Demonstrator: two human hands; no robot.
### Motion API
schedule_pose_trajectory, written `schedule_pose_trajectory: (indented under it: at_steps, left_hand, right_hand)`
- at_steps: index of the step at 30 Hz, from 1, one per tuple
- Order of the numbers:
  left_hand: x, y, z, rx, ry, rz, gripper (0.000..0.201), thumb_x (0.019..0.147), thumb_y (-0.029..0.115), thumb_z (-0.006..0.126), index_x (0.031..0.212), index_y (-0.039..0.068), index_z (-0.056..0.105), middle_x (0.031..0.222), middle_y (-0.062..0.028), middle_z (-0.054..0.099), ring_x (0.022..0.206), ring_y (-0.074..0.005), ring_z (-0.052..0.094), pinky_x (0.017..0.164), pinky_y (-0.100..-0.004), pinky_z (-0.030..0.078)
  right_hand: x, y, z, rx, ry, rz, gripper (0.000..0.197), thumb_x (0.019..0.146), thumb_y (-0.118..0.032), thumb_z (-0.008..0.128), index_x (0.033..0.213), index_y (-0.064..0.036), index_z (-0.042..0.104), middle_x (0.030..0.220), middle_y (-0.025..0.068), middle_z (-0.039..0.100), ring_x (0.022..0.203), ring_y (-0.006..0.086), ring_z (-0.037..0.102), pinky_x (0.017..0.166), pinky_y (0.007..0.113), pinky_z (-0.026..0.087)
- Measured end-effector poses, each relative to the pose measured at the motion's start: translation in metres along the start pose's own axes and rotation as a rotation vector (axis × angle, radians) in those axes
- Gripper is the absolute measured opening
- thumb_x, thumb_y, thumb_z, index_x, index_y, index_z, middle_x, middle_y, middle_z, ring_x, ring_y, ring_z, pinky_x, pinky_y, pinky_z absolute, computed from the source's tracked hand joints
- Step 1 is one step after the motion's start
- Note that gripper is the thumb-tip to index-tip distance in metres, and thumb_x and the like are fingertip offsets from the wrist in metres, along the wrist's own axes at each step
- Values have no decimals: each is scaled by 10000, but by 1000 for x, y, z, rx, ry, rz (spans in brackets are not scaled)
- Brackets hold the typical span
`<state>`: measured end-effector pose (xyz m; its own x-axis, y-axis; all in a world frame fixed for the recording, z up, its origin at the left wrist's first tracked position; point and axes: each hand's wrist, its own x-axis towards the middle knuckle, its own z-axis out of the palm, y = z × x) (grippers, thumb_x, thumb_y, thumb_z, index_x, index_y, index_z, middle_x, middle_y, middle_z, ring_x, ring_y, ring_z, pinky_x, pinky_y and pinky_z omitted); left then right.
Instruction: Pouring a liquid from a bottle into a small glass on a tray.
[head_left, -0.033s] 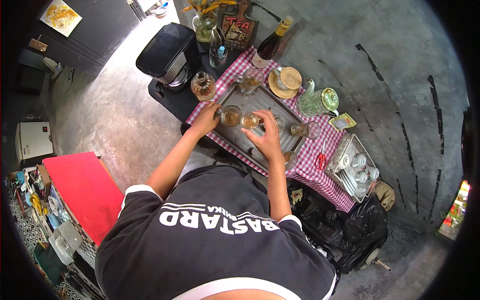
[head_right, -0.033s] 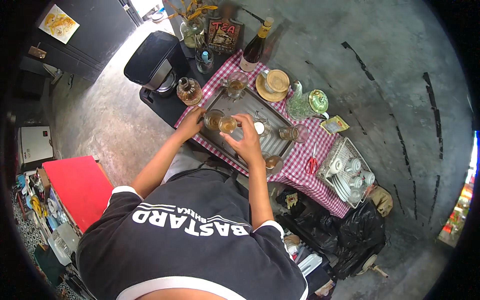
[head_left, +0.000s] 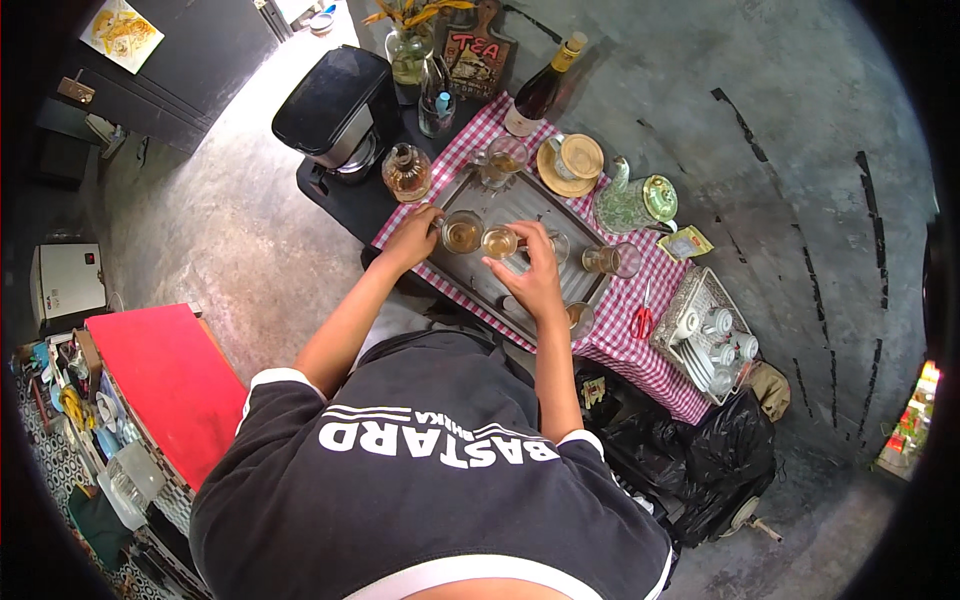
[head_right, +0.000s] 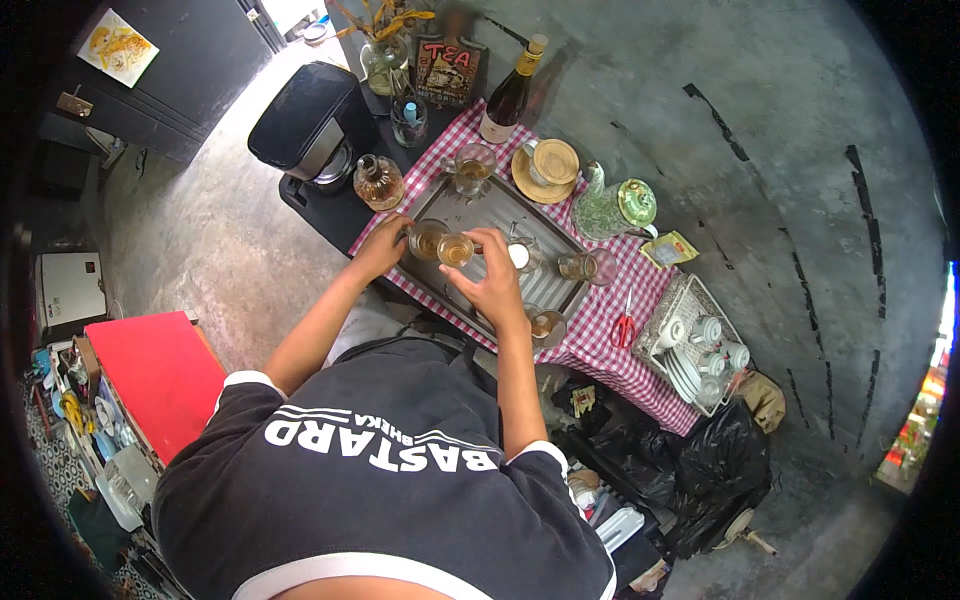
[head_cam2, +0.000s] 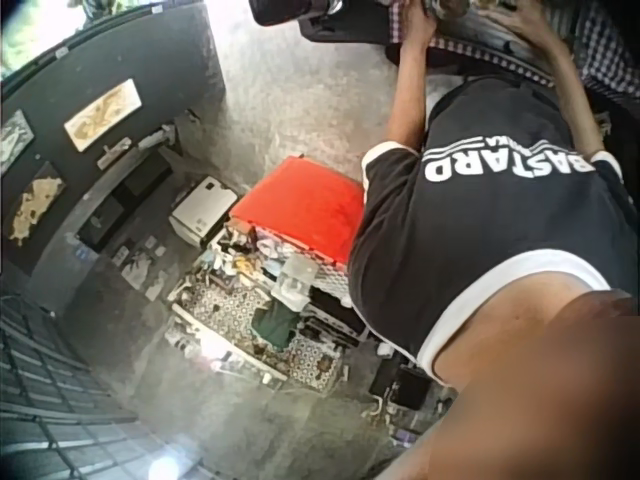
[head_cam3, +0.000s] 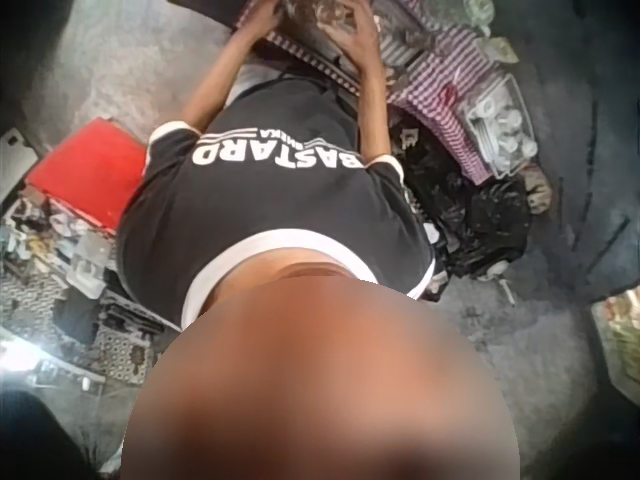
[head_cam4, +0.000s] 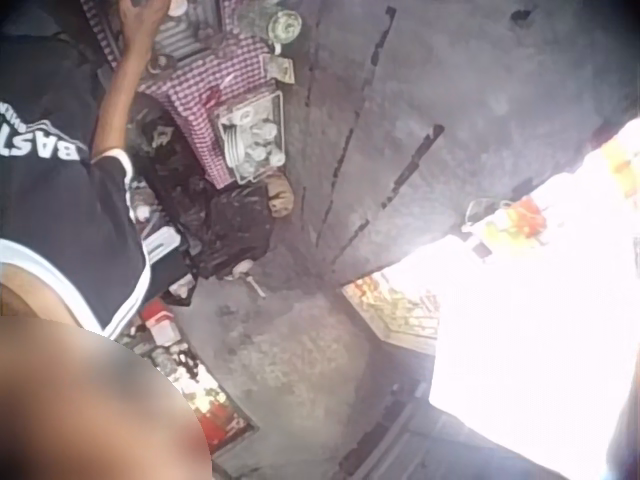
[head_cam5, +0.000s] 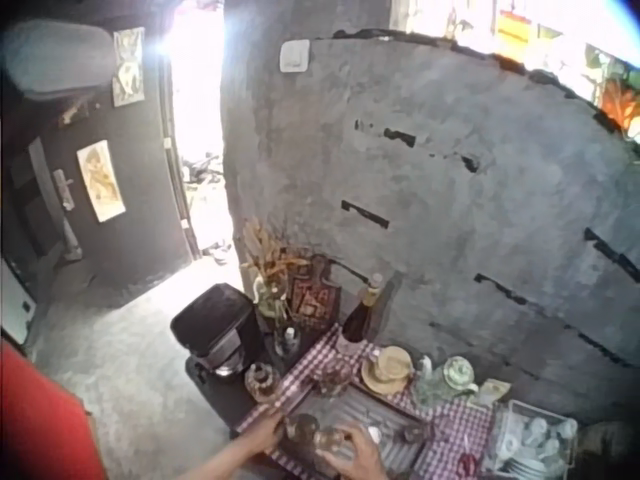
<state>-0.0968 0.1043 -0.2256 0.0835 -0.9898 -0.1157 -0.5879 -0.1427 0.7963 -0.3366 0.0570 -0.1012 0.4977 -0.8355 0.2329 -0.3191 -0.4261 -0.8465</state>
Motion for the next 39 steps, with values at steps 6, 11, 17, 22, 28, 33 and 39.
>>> schedule_pose_trajectory:
  at_steps: [6,11,17,22,28,33,39]
  left_hand:
    - [8,-6,3,-15,-27,-4,246,858,-19,618,1104,-6,617,1146,-161,607,1162,-350,579,977,-416,456]
    - [6,-7,-1,16,-107,84,131,847,8,647,968,-16,604,962,-143,629,944,-314,616,813,-408,478]
    - [5,5,-1,-76,-214,28,154,895,96,697,967,-3,602,822,-100,601,768,-213,632,662,-373,477]
    - [12,39,-10,-228,-360,-200,172,948,146,689,1016,17,596,781,-73,608,593,-148,612,551,-331,451]
    - [19,36,-2,-254,-390,-223,127,994,118,622,1041,10,576,770,-63,604,540,-121,586,527,-307,449]
    - [22,35,5,-312,-410,-208,116,1021,118,591,1051,8,567,774,-50,604,560,-117,585,533,-295,455]
    - [23,45,1,-261,-423,-198,129,1016,128,606,1036,6,572,783,-60,606,559,-120,582,539,-297,468]
  right_hand:
    - [-1,2,2,-11,20,-27,516,714,-105,878,1159,-23,629,1125,117,628,1025,267,631,864,355,518]
    - [-3,8,2,14,4,-2,528,718,-113,880,1170,-23,623,1148,120,618,1034,273,629,881,359,519]
    - [-4,15,-3,-8,3,-11,535,730,-122,878,1186,-23,615,1163,122,606,1046,280,628,894,356,522]
    - [-6,29,-5,4,-7,6,541,737,-132,876,1197,-20,613,1158,119,607,1051,285,627,899,361,518]
    - [-4,40,-9,-32,-4,-9,540,761,-147,860,1214,-23,592,1137,131,615,1043,323,633,892,379,513]
    - [-4,50,-11,-35,-25,16,526,764,-135,847,1210,-19,594,1136,136,611,1050,333,632,889,390,514]
    - [-4,61,-8,-58,-58,28,500,761,-110,819,1201,-14,600,1143,138,608,1066,352,626,895,407,513]
